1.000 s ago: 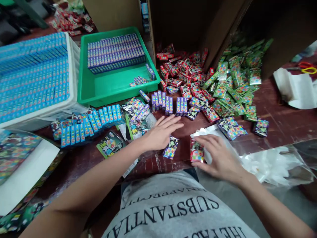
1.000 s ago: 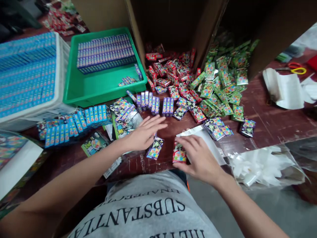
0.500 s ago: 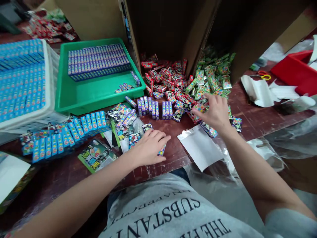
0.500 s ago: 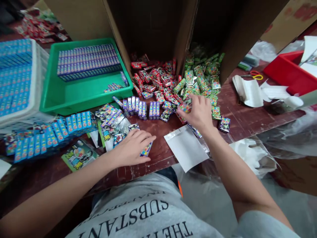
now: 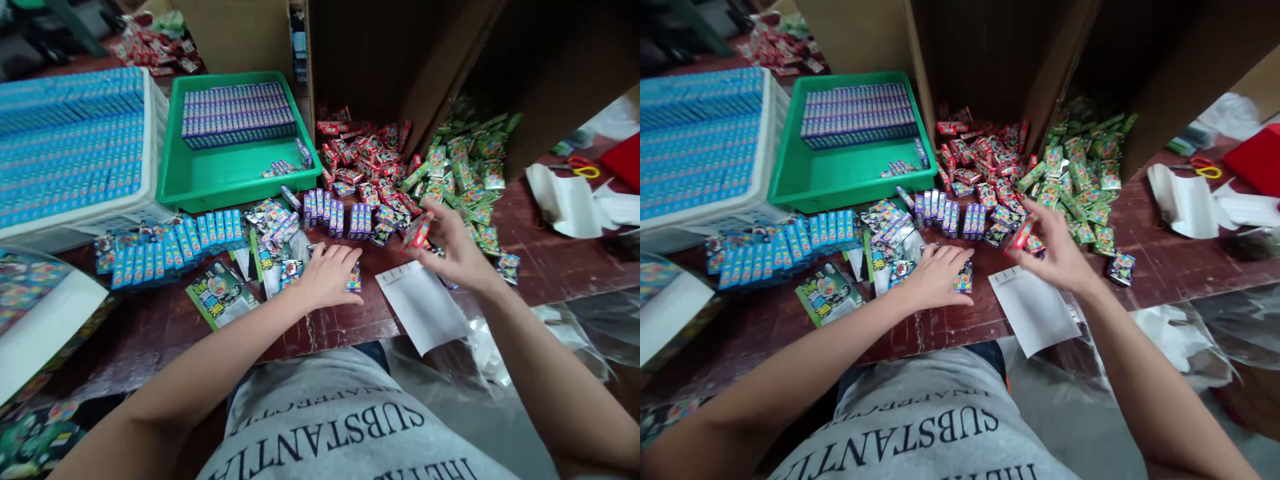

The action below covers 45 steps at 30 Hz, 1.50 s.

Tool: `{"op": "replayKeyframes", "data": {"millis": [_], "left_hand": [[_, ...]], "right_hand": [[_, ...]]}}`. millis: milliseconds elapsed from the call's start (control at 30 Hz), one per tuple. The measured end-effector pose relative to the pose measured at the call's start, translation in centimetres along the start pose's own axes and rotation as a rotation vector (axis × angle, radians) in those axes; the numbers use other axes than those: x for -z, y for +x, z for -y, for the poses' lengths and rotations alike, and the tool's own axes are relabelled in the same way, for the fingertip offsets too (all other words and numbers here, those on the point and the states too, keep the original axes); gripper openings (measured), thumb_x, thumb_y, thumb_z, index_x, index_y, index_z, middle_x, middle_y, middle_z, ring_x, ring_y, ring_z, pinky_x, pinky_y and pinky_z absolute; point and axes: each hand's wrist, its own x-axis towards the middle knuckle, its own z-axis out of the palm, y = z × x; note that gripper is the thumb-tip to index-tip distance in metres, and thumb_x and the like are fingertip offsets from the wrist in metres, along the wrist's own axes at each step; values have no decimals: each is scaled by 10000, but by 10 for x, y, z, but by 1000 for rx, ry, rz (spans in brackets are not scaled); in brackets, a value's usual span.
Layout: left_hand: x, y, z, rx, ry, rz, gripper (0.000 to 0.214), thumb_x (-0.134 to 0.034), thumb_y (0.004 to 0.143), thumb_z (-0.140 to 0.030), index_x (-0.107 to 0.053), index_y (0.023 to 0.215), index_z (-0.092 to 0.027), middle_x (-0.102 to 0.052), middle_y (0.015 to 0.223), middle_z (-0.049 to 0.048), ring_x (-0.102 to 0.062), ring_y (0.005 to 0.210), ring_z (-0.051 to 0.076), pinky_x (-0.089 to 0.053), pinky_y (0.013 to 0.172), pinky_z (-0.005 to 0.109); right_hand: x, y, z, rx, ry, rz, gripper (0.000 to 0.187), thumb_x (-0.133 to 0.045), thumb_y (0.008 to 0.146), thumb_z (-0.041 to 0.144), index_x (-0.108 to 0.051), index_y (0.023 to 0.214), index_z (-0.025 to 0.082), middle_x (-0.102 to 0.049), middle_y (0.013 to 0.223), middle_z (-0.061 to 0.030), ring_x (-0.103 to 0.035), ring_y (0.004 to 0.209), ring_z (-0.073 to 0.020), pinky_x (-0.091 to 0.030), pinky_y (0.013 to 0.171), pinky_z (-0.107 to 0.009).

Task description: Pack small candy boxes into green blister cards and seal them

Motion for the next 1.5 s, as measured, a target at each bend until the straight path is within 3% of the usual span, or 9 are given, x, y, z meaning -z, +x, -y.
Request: {"op": "replayKeyframes", "data": {"millis": [233, 500, 600, 700, 867, 1100, 1233, 1367, 1500], "left_hand": [[14, -24, 26, 80, -5, 60, 1232, -780, 730, -616, -102, 1617, -94, -307, 1644, 245, -295, 1503, 395, -188, 1198, 543], [38, -70, 40, 76, 10, 171, 1046, -695, 837, -402, -62, 1628, -143, -405, 1590, 213, -405, 1448, 378, -213, 1204, 550], [37, -76, 40, 78, -7, 149, 1181, -753, 765, -609, -85, 1629, -159, -304, 1647, 223, -311, 1505, 405, -137, 1233, 591], [26, -64, 30, 71, -32, 65, 1230, -731, 702, -757, -171, 1616, -155, -295, 1650, 225, -296, 1508, 408, -151, 1236, 582], [16, -49, 4, 64, -12, -6, 893, -712, 830, -506, -332, 1558, -155, -537, 1458, 173, -499, 1325, 353, -260, 1181, 535], [19, -75, 1, 136, 49, 55, 867, -778, 758, -575, -490, 1449, -138, -596, 1321, 173, -509, 1242, 381, -313, 1137, 529], [16, -75, 7, 101, 25, 54, 1109, -802, 699, -670, -350, 1549, -120, -480, 1501, 202, -411, 1396, 385, -206, 1216, 538], [45, -105, 25, 119, 76, 69, 1203, -784, 680, -716, -241, 1603, -167, -304, 1654, 202, -209, 1545, 399, -33, 1254, 595], [80, -178, 64, 178, 121, 256, 1179, -842, 616, -619, -270, 1602, -316, -277, 1690, 121, -202, 1564, 398, -35, 1257, 619]], "right_hand": [[-39, -8, 49, 254, 351, 316, 610, -731, 848, 348, -427, 1374, 292, -478, 1449, -135, -465, 1403, -311, -447, 1127, -533], [-86, 6, 57, 352, 53, 500, 1068, -726, 805, 637, -155, 1622, 251, -348, 1654, -166, -328, 1526, -351, -217, 1243, -640], [-65, 17, 43, 287, -46, 427, 1121, -720, 785, 675, -177, 1628, 174, -308, 1667, -187, -298, 1529, -374, -195, 1252, -615], [-23, 27, 11, 45, -281, 269, 809, -651, 888, 480, -403, 1508, 23, -466, 1503, -320, -406, 1421, -471, -299, 1155, -666], [15, 31, -37, -405, -760, 225, 448, -600, 883, 410, -661, 1152, 56, -677, 1134, -301, -626, 1108, -496, -510, 862, -615], [1, 17, 6, -293, -292, 103, 641, -658, 831, 404, -519, 1410, 168, -677, 1072, -155, -667, 824, -294, -557, 715, -449], [-39, -5, 68, -34, 350, 311, 681, -610, 922, 405, -362, 1550, 316, -585, 1284, -105, -661, 983, -259, -594, 822, -452], [-86, -33, 93, -87, 357, 147, 390, -685, 907, 422, -620, 1268, 291, -541, 1218, -117, -595, 1173, -312, -584, 933, -516], [-100, -58, 85, -103, 252, 57, 627, -785, 829, 483, -546, 1378, 294, -473, 1329, -138, -550, 1278, -349, -546, 1035, -562]]}}
